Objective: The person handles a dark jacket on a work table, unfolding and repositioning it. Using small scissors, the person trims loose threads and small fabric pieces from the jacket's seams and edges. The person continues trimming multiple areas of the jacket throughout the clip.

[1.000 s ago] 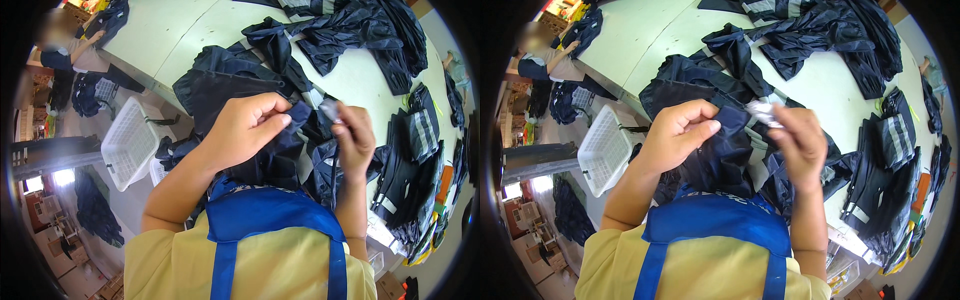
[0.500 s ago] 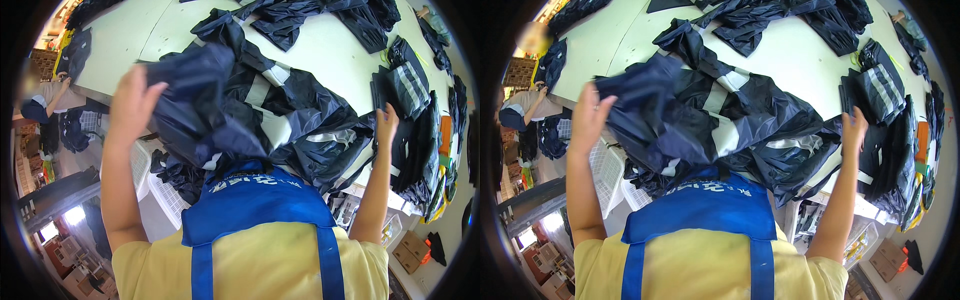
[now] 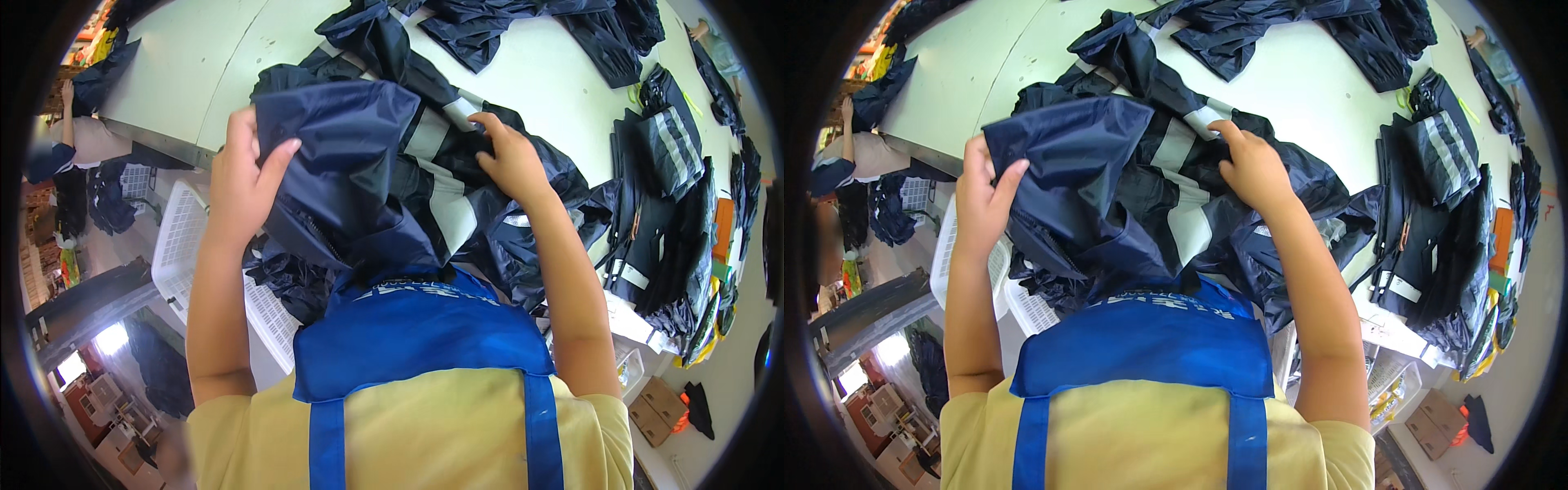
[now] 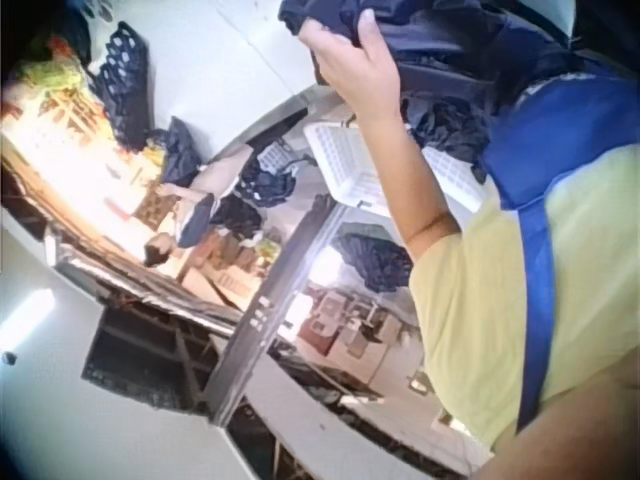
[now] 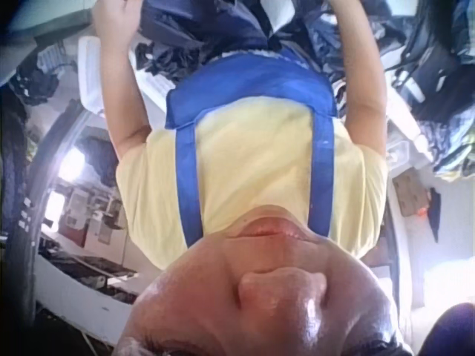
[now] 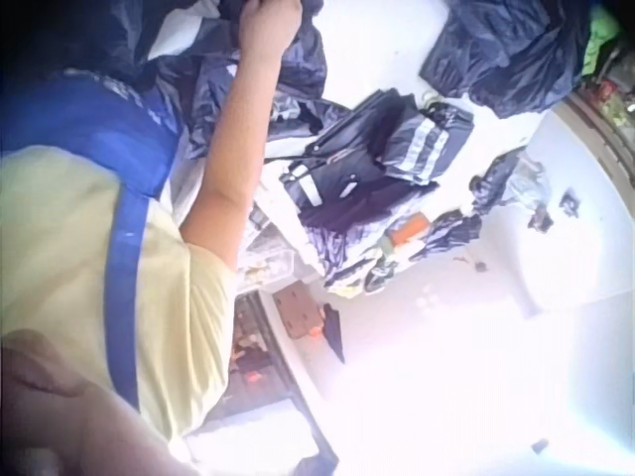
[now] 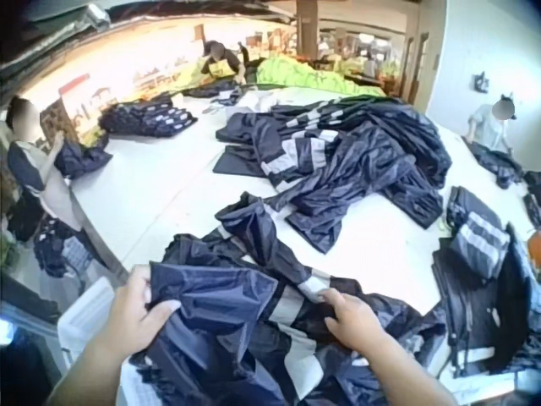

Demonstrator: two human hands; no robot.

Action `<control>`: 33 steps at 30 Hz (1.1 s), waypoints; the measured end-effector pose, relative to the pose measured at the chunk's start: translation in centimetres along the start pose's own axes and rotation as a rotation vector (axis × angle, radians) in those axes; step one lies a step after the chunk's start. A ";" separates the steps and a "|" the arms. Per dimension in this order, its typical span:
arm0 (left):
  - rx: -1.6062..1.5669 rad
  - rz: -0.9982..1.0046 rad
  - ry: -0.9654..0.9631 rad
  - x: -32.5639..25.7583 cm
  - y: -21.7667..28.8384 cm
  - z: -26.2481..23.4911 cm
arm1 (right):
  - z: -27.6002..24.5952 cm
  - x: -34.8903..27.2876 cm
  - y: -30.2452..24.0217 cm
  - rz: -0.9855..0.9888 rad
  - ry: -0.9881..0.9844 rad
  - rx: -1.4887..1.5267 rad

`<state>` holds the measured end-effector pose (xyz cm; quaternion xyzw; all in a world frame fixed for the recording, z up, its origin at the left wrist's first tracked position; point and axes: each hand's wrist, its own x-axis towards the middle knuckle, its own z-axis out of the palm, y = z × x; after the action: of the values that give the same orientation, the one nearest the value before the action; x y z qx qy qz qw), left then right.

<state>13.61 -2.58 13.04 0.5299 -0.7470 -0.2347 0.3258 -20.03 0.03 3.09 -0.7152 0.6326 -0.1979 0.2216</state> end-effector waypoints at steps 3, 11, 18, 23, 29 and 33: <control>-0.045 -0.001 0.022 0.4 0.6 0.5 | -0.3 -0.3 0.2 -0.132 0.067 0.002; -0.114 -0.103 0.021 1.1 -0.7 -0.3 | -0.6 -0.6 2.4 -0.012 0.305 0.453; 0.286 -0.200 0.036 3.2 0.4 1.3 | -1.8 -0.2 3.2 0.267 0.238 0.937; 0.356 0.482 -0.038 5.2 6.0 8.9 | -3.1 0.0 2.2 0.248 0.268 0.983; -0.079 0.318 -0.384 6.9 6.4 20.3 | -5.0 -0.8 1.4 0.163 0.222 0.988; -0.221 0.224 -0.260 7.4 4.9 20.1 | -6.5 -2.6 6.3 0.248 0.341 0.783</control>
<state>-5.96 -7.88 4.62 0.3698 -0.8067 -0.3442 0.3067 -29.13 1.57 4.87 -0.4534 0.6184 -0.5096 0.3903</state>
